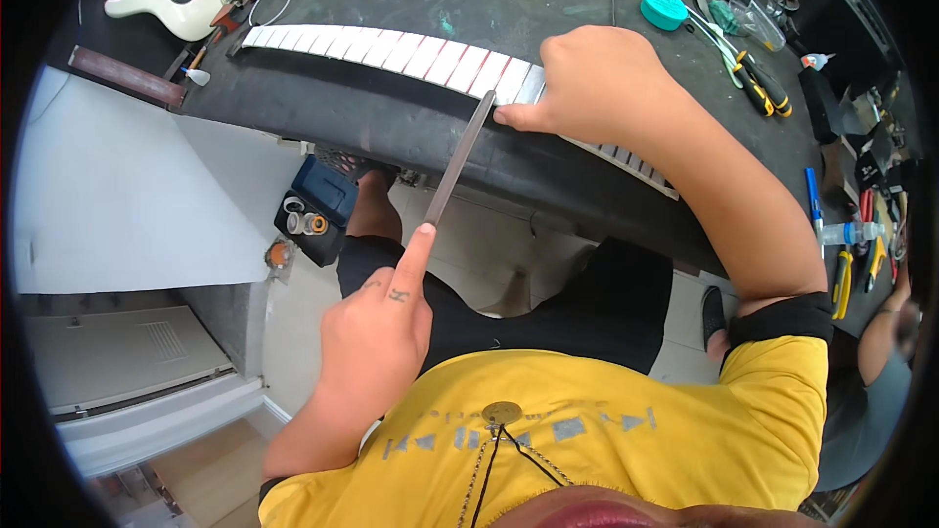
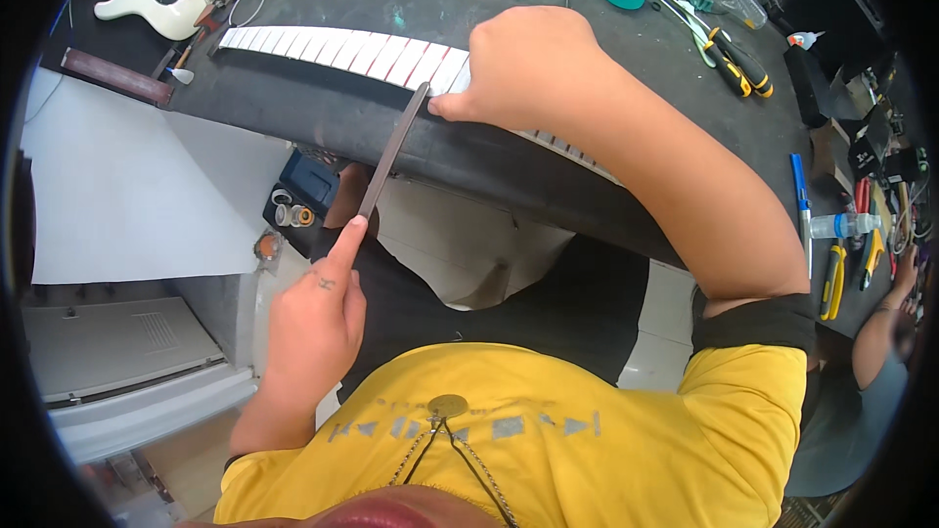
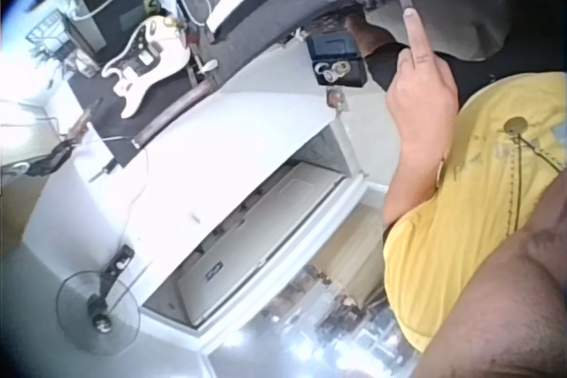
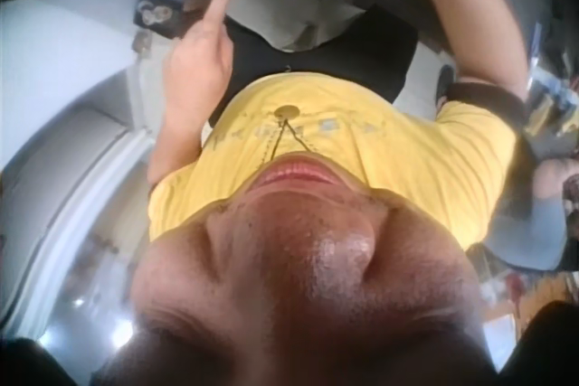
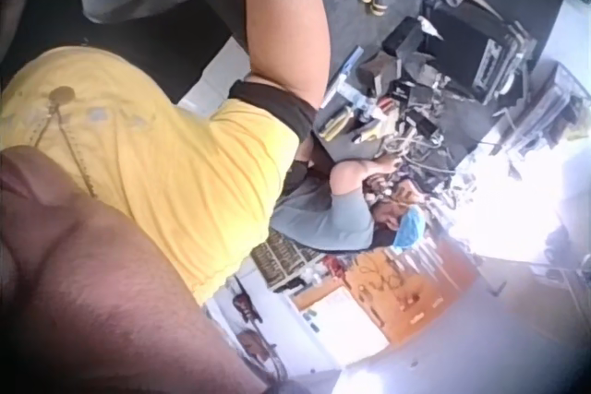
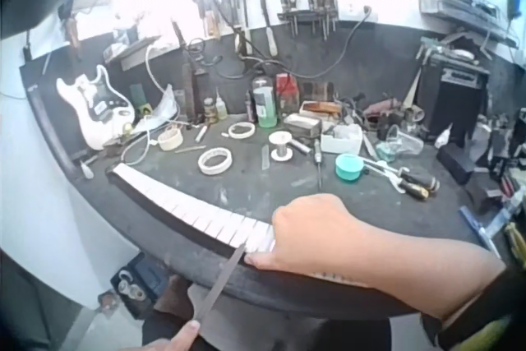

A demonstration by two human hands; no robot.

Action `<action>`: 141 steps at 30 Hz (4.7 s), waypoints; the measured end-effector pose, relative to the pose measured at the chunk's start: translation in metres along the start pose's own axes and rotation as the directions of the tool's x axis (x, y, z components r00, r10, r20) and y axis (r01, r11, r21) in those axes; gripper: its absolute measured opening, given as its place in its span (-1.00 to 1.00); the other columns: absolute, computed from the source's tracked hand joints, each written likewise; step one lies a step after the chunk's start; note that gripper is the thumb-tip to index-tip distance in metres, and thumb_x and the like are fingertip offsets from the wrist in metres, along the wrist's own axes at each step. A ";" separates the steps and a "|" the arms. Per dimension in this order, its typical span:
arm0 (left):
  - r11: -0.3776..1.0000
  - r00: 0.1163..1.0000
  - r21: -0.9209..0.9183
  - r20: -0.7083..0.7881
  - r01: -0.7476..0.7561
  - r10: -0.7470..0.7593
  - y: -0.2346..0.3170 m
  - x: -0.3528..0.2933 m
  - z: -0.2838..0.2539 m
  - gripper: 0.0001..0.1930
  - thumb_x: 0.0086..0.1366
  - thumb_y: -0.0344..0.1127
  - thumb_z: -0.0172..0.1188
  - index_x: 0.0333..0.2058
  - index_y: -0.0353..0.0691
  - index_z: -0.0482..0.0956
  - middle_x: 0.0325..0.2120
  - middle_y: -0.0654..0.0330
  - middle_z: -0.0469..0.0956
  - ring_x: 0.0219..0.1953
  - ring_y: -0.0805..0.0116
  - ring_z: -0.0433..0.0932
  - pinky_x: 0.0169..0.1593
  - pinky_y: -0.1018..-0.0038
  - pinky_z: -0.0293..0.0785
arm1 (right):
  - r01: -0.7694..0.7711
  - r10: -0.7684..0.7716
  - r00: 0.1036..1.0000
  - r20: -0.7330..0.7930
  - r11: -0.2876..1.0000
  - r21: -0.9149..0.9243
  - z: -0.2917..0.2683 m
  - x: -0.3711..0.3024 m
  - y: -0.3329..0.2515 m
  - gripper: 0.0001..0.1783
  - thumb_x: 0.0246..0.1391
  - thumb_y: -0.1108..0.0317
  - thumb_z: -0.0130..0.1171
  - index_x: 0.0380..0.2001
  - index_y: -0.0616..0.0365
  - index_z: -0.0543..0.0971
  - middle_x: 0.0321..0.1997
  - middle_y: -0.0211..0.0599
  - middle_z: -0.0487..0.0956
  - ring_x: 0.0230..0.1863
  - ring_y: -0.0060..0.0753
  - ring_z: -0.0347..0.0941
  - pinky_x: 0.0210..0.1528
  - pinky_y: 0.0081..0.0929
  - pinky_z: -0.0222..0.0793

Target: The person uses a hand file to smooth the edges of the frets on a detached guitar neck. They move the file repeatedly along the side of the neck, covering the length of the fretboard while holding the neck steady with the other hand.

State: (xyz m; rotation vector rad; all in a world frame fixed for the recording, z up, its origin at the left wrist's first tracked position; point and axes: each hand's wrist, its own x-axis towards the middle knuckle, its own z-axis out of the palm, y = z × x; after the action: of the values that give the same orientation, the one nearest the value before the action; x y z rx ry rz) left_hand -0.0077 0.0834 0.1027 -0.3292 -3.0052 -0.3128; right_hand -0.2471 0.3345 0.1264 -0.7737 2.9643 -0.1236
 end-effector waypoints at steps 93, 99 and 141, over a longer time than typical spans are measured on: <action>0.943 0.998 -0.331 0.045 -0.019 0.036 -0.011 0.092 0.010 -0.45 0.63 -0.53 0.16 0.54 -0.23 0.50 0.05 -0.38 0.75 0.01 -0.48 0.74 0.10 0.11 0.70 | -0.030 0.030 1.000 0.001 0.999 -0.023 0.017 -0.010 0.018 -0.31 0.10 -0.35 0.43 -0.50 0.17 0.85 -0.51 -0.17 0.78 -0.28 0.01 0.82 -0.11 -0.09 0.76; 0.939 0.997 -0.338 0.065 0.063 -0.044 -0.007 0.026 0.009 -0.31 0.56 -0.59 0.20 0.62 -0.16 0.42 -0.18 -0.36 0.72 -0.11 -0.46 0.75 0.00 -0.06 0.69 | -0.021 0.022 1.000 0.022 0.999 -0.034 0.017 -0.007 0.011 -0.33 0.13 -0.33 0.42 -0.52 0.15 0.84 -0.52 -0.19 0.76 -0.31 -0.04 0.81 -0.13 -0.11 0.75; 0.940 0.968 -0.296 0.228 0.171 -0.105 0.011 0.123 -0.007 -0.48 0.65 -0.47 0.15 0.51 -0.22 0.53 -0.08 -0.43 0.74 -0.04 -0.49 0.72 0.09 0.02 0.68 | -0.056 0.059 0.995 0.085 0.998 -0.035 0.009 -0.014 0.014 -0.25 0.16 -0.42 0.43 -0.36 0.20 0.88 -0.34 -0.07 0.83 -0.20 0.06 0.83 -0.08 -0.06 0.75</action>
State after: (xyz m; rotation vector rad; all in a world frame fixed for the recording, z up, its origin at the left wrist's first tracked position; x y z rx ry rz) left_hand -0.1238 0.1173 0.1264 -0.1827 -3.1874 -0.8255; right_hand -0.2415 0.3532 0.1172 -0.6782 2.9102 -0.0380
